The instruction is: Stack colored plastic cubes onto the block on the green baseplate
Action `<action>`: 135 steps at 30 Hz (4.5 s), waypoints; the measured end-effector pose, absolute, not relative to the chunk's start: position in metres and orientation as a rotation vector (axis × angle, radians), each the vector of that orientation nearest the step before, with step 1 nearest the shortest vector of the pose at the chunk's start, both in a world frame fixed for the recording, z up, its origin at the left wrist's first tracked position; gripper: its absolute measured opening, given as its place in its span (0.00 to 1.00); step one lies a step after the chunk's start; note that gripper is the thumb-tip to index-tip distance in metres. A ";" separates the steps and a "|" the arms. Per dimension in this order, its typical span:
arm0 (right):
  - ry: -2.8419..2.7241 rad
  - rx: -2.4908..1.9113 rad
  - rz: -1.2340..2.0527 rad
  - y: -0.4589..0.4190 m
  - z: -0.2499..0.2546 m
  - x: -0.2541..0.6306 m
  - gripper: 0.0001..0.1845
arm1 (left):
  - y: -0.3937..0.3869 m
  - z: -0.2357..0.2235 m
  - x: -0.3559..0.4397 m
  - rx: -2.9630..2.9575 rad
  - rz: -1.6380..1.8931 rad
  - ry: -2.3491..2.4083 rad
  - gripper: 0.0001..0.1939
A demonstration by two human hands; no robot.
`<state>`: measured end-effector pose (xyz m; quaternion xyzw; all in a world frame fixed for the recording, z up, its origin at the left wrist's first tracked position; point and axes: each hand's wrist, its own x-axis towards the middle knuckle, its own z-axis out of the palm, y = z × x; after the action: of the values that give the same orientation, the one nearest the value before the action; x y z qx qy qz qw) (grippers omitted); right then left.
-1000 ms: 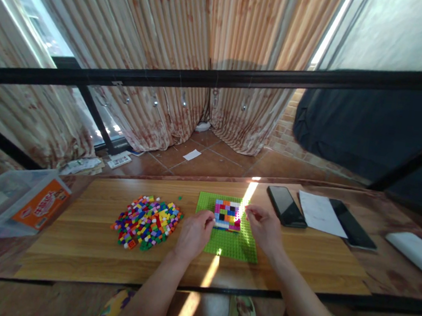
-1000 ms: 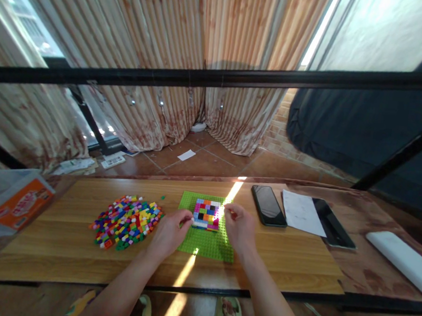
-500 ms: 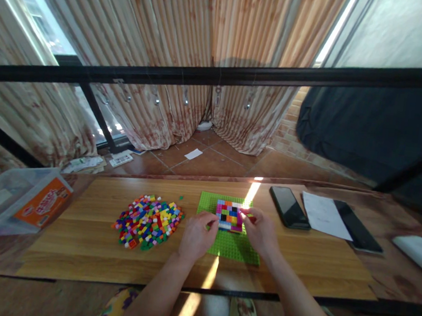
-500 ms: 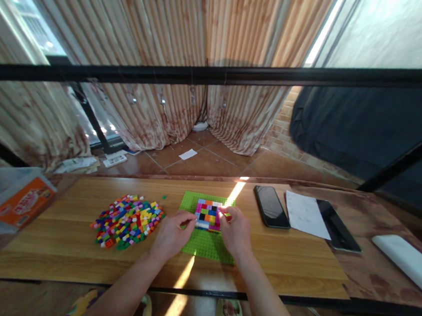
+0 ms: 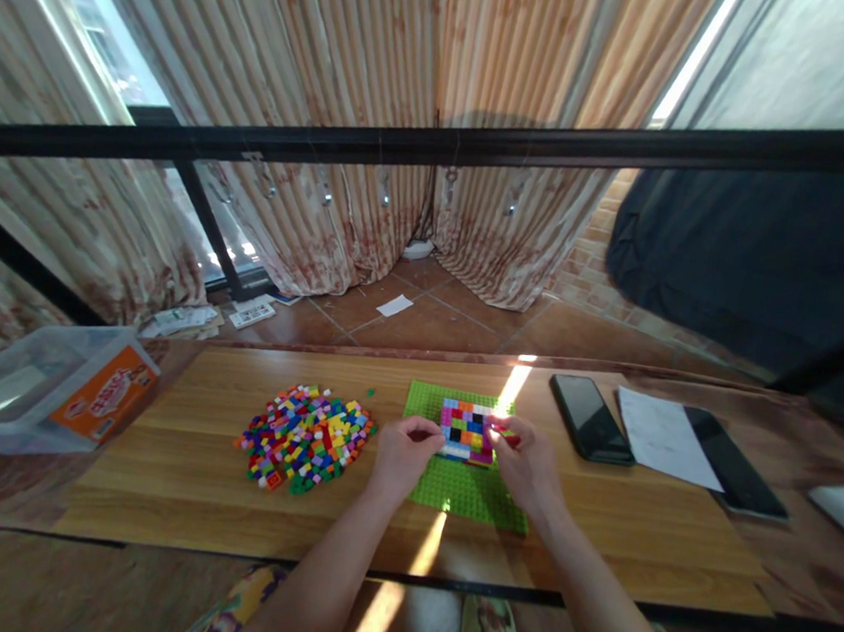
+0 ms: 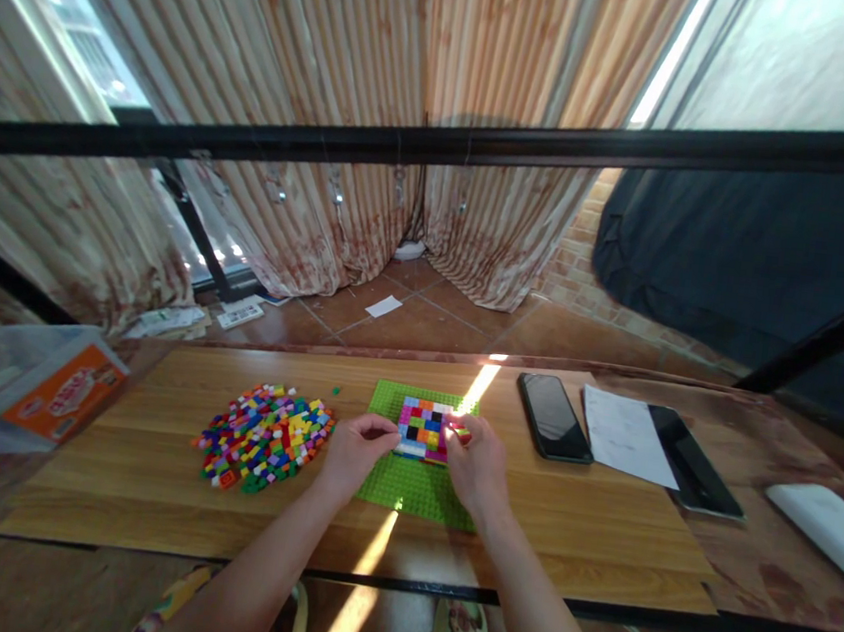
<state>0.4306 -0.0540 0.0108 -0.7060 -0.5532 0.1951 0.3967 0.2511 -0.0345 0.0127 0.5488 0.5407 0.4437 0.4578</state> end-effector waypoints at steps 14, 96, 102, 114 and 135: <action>-1.343 -1.797 0.462 -0.053 0.009 0.426 0.19 | -0.033 0.010 0.255 1.351 1.103 1.442 0.04; -1.555 -1.763 0.490 -0.055 0.010 0.414 0.19 | 0.001 0.055 0.160 2.066 0.926 1.715 0.09; -1.533 -1.755 0.522 -0.053 0.013 0.411 0.16 | -0.043 0.056 0.213 2.136 0.823 1.268 0.07; -1.562 -1.749 0.500 -0.052 0.012 0.411 0.13 | -0.040 0.043 0.223 2.401 0.673 1.342 0.09; -1.607 -1.755 0.476 -0.053 0.011 0.412 0.13 | -0.046 0.027 0.235 2.207 0.961 1.494 0.06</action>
<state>0.4119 -0.0526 0.0109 -0.6774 -0.6203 0.1839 0.3499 0.2353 -0.0458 0.0271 0.7698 0.5211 0.3353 0.1534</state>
